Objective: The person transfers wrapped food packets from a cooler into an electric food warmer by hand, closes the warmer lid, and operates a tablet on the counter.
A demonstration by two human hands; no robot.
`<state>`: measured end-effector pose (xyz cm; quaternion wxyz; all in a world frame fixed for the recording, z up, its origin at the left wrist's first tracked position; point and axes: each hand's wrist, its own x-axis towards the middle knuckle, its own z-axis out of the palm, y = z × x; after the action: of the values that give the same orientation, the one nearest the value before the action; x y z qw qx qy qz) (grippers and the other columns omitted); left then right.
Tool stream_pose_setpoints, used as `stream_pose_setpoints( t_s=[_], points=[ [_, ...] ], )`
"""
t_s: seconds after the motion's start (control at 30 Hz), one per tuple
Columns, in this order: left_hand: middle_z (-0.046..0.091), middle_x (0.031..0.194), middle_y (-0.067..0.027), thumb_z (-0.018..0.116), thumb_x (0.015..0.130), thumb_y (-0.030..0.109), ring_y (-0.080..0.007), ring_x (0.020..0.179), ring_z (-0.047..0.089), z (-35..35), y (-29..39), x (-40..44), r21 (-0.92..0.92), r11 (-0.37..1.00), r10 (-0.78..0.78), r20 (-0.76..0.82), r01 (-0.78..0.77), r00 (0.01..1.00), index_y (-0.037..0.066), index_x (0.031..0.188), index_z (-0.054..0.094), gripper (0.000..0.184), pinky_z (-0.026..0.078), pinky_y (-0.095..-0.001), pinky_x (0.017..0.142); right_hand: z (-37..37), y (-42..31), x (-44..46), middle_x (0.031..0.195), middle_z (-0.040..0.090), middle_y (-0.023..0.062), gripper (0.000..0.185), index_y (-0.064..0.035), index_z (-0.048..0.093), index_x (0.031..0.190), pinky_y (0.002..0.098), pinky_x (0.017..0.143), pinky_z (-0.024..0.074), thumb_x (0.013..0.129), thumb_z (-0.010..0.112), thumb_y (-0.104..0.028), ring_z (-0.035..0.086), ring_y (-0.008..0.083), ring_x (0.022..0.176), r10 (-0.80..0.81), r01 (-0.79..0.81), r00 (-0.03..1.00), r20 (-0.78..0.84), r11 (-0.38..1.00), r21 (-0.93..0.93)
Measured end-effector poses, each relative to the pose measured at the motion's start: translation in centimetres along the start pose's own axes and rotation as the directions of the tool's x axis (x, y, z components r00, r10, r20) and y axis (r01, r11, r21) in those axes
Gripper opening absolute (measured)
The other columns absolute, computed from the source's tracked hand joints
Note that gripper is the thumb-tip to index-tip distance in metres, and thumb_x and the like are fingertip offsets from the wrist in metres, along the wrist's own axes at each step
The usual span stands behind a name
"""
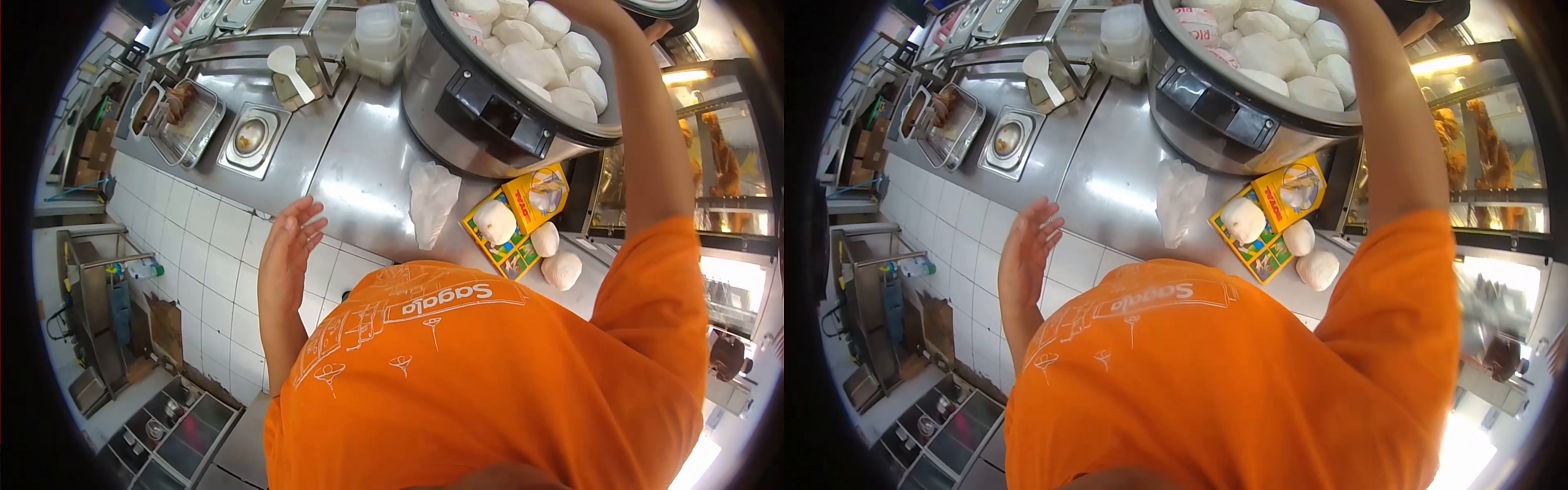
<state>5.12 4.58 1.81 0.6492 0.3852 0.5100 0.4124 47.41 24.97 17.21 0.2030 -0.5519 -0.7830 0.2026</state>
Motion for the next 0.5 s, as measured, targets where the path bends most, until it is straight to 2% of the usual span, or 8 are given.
stream_pose_setpoints(
  t_s=[0.07,0.13,0.2,0.23,0.27,0.33,0.4,0.5],
  points=[
    [0.051,0.127,-0.0162,0.04,0.095,0.041,-0.0258,0.113,0.05,-1.7,-2.0,-1.6,-0.074,0.994,-0.075,0.0,0.075,0.997,0.001,0.132,0.045,0.055,0.036,-0.0373,0.101,-0.7,1.3,-5.4,0.125,0.056,0.019,0.054,-0.0029,0.043,0.136,0.035,0.101,0.0384,0.092,0.054,-0.033,0.055,0.0273,0.113,0.104,-0.039,0.974,-0.2,0.952,0.305],
    [0.051,0.126,-0.0159,0.042,0.094,0.041,-0.0257,0.113,0.05,-3.4,-3.8,-3.3,-0.137,0.981,-0.137,0.011,0.137,0.991,0.001,0.131,0.044,0.055,0.036,-0.0376,0.1,2.2,-7.0,-13.3,0.116,0.059,0.0171,0.048,0.005,0.052,0.123,0.0326,0.095,0.0439,0.091,0.057,-0.031,0.059,0.024,0.105,0.123,0.029,0.953,-0.276,0.873,0.487],
    [0.051,0.125,-0.0159,0.042,0.094,0.041,-0.0258,0.113,0.05,-4.8,-4.8,-5.0,-0.174,0.968,-0.181,0.013,0.181,0.983,0.001,0.132,0.043,0.055,0.036,-0.038,0.1,6.7,-5.4,-20.1,0.096,0.067,0.0095,0.05,0.0035,0.049,0.128,0.0322,0.086,0.0474,0.089,0.059,-0.026,0.063,0.0217,0.088,-0.109,0.108,0.993,-0.046,0.673,0.732],
    [0.051,0.126,-0.016,0.042,0.094,0.041,-0.026,0.114,0.049,-5.4,-5.1,-6.0,-0.182,0.964,-0.197,0.007,0.195,0.98,0.001,0.132,0.043,0.056,0.036,-0.0381,0.1,9.0,-5.4,-22.1,0.1,0.066,0.0104,0.05,0.0019,0.049,0.128,0.0321,0.087,0.0466,0.088,0.061,-0.025,0.062,0.0214,0.093,0.007,-0.114,0.99,0.143,0.65,0.752],
    [0.051,0.126,-0.0162,0.042,0.094,0.042,-0.0262,0.114,0.049,-6.0,-5.4,-7.1,-0.189,0.959,-0.214,-0.001,0.21,0.977,0.001,0.132,0.043,0.056,0.035,-0.0383,0.1,11.4,-5.1,-23.7,0.104,0.064,0.0113,0.051,0.0004,0.049,0.129,0.032,0.089,0.0458,0.087,0.063,-0.025,0.061,0.0211,0.098,0.114,-0.33,0.937,0.33,0.598,0.73],
    [0.051,0.126,-0.0163,0.041,0.094,0.042,-0.0263,0.115,0.049,-7.5,-5.6,-9.1,-0.163,0.958,-0.238,0.012,0.237,0.971,0.001,0.132,0.043,0.056,0.035,-0.0383,0.1,19.7,-3.4,-24.8,0.119,0.058,0.0166,0.056,-0.0025,0.049,0.13,0.0349,0.092,0.0439,0.083,0.068,-0.026,0.055,0.0218,0.111,0.469,-0.484,0.868,0.166,0.716,0.503],
    [0.05,0.127,-0.0163,0.041,0.095,0.042,-0.0263,0.115,0.048,-8.9,-5.7,-10.9,-0.125,0.962,-0.244,0.007,0.243,0.97,0.001,0.132,0.043,0.056,0.035,-0.0384,0.101,27.4,0.5,-26.8,0.126,0.052,0.0205,0.06,-0.0114,0.049,0.133,0.0408,0.093,0.0424,0.08,0.07,-0.031,0.052,0.0299,0.113,0.359,-0.35,0.92,-0.155,0.933,0.084],
    [0.05,0.127,-0.0164,0.04,0.095,0.043,-0.0264,0.116,0.048,-11.2,-6.1,-13.7,-0.087,0.968,-0.239,-0.022,0.236,0.971,0.001,0.133,0.042,0.057,0.034,-0.0386,0.101,32.5,1.2,-27.4,0.126,0.049,0.021,0.062,-0.0195,0.048,0.135,0.0445,0.096,0.04,0.079,0.069,-0.037,0.048,0.0375,0.114,0.532,-0.579,0.812,-0.24,0.788,-0.211]
  ],
)
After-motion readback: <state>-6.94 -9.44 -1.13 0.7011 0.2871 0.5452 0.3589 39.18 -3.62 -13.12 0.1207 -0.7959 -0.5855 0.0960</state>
